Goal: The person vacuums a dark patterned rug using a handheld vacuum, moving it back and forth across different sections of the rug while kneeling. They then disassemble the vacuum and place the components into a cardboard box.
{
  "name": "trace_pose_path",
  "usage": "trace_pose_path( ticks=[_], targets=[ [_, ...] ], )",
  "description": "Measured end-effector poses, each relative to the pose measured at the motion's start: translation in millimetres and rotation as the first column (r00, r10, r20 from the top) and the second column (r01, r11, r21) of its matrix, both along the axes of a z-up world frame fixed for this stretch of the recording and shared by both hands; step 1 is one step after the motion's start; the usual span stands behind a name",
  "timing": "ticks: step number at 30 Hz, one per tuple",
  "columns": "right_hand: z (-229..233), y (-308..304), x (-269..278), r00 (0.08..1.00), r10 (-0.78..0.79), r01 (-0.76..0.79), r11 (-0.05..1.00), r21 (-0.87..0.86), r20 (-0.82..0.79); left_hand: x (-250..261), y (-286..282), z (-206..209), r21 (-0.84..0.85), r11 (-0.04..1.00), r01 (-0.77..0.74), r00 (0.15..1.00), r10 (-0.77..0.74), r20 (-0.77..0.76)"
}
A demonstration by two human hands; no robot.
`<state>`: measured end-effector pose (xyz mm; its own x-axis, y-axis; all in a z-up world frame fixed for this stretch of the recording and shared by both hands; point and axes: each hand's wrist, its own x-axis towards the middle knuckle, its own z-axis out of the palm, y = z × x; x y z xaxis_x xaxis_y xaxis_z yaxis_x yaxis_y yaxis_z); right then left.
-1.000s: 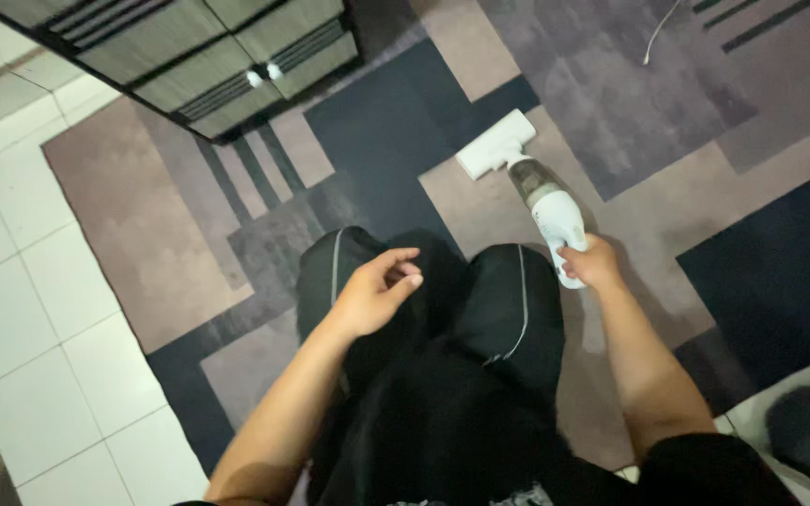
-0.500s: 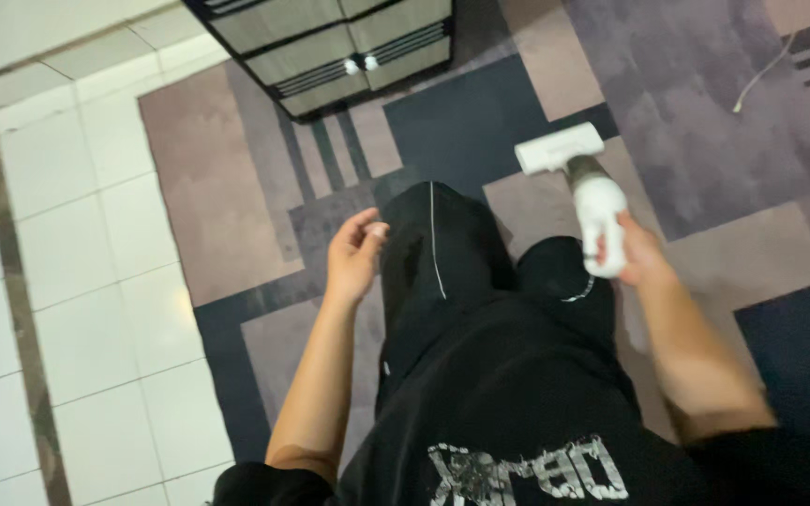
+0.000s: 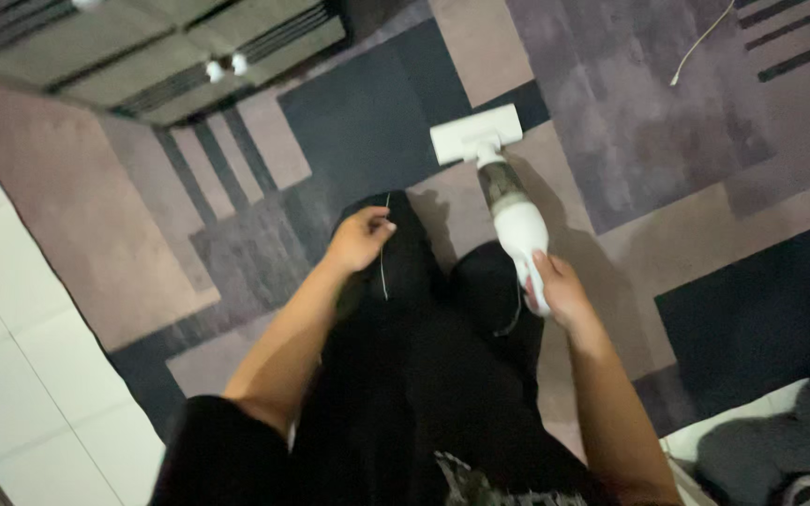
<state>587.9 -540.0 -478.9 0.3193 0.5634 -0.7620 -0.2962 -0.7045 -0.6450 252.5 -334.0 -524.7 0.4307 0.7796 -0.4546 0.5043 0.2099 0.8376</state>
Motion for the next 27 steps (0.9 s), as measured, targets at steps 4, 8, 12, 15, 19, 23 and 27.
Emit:
trace_pose_path(
  ticks=[4,8,12,15,19,23,27],
  targets=[
    [7,2,28,0.994,0.09,-0.092,0.995,-0.03,-0.055,63,72,-69,-0.018,0.972,0.232,0.939,-0.229,-0.256],
    [-6,16,48,0.984,0.125,-0.141,0.983,-0.119,-0.13,109,140,-123,-0.016,0.956,0.292,0.875,-0.273,-0.401],
    [-5,52,76,0.982,0.158,-0.176,0.965,-0.194,-0.105,141,168,-115,-0.045,0.971,0.233,0.906,-0.234,-0.352],
    [7,99,92,0.967,0.254,-0.249,0.94,-0.233,-0.01,151,181,-90,-0.1,0.988,0.117,0.967,-0.136,-0.217],
    [11,175,94,0.934,0.358,-0.343,0.901,-0.266,0.008,102,169,-61,-0.157,0.972,0.173,0.943,-0.21,-0.258],
    [-20,275,74,0.924,0.38,-0.376,0.923,-0.085,0.039,-5,147,-71,-0.154,0.987,0.044,0.904,-0.105,-0.414],
    [-23,384,32,0.969,0.245,-0.239,0.964,-0.118,0.04,-113,125,-45,-0.02,1.0,0.012,0.898,-0.019,-0.44]
  ],
)
